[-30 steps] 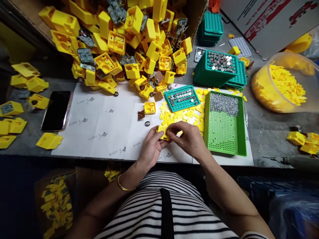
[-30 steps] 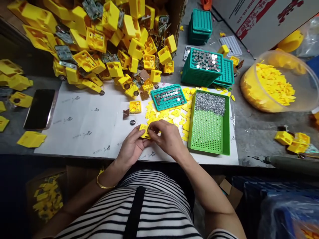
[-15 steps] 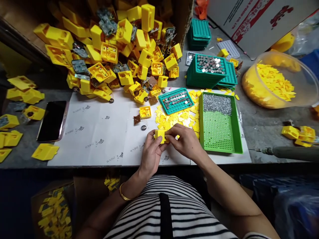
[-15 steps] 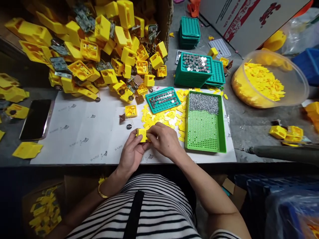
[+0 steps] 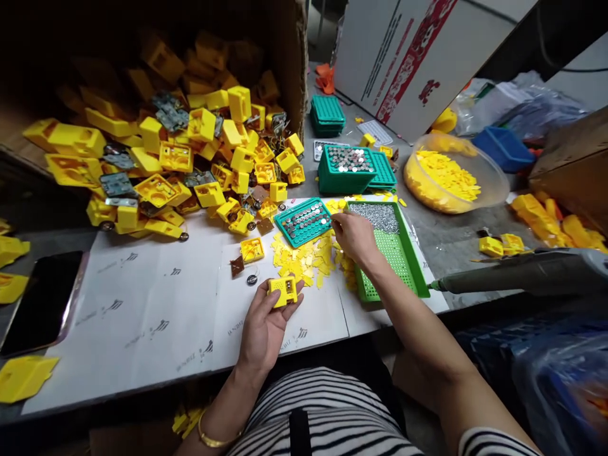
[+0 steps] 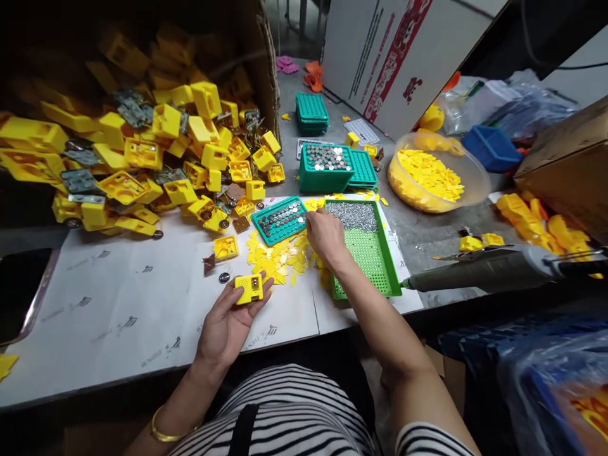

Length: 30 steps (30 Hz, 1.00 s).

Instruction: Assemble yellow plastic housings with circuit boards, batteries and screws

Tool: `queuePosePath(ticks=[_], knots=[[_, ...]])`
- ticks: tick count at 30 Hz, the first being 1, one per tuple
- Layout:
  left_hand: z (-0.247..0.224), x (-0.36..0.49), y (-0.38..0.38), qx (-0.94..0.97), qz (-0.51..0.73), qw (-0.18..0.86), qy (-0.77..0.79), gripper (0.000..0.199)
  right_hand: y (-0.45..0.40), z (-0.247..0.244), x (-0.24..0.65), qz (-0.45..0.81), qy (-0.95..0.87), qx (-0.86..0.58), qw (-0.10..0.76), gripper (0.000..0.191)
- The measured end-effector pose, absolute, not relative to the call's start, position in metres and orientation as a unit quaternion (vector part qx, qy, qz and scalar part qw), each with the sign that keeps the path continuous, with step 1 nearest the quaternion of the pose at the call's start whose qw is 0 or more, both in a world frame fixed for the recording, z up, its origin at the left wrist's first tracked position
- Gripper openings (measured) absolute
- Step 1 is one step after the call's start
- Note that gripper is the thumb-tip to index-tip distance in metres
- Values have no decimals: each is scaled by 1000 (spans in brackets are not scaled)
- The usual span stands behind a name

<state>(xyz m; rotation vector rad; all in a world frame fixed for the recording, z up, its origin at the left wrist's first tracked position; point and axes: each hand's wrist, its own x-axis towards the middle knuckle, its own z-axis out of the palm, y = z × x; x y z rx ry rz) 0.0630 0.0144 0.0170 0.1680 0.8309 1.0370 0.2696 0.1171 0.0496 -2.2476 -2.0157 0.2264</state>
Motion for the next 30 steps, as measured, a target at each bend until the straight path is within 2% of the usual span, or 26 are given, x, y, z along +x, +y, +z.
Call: queuePosePath(ticks=[6, 13, 16, 18, 20, 22, 30], knots=[[14, 65, 14, 69, 467, 789, 393, 27, 135, 40, 277, 66, -638, -767, 10, 22], [15, 69, 17, 89, 473, 776, 407, 27, 133, 48, 278, 125, -644, -753, 47, 22], [17, 69, 20, 96, 488, 772, 396, 27, 110, 51, 266, 231, -665, -700, 118, 26], [17, 68, 23, 92, 495, 768, 396, 29, 89, 52, 253, 343, -661, -622, 241, 24], [16, 68, 25, 88, 500, 763, 401, 31, 68, 51, 239, 370, -662, -565, 326, 18], [16, 69, 25, 87, 500, 760, 405, 32, 54, 49, 228, 346, -680, -540, 354, 12], [15, 68, 23, 118, 490, 759, 413, 31, 46, 42, 215, 262, -759, -530, 274, 14]])
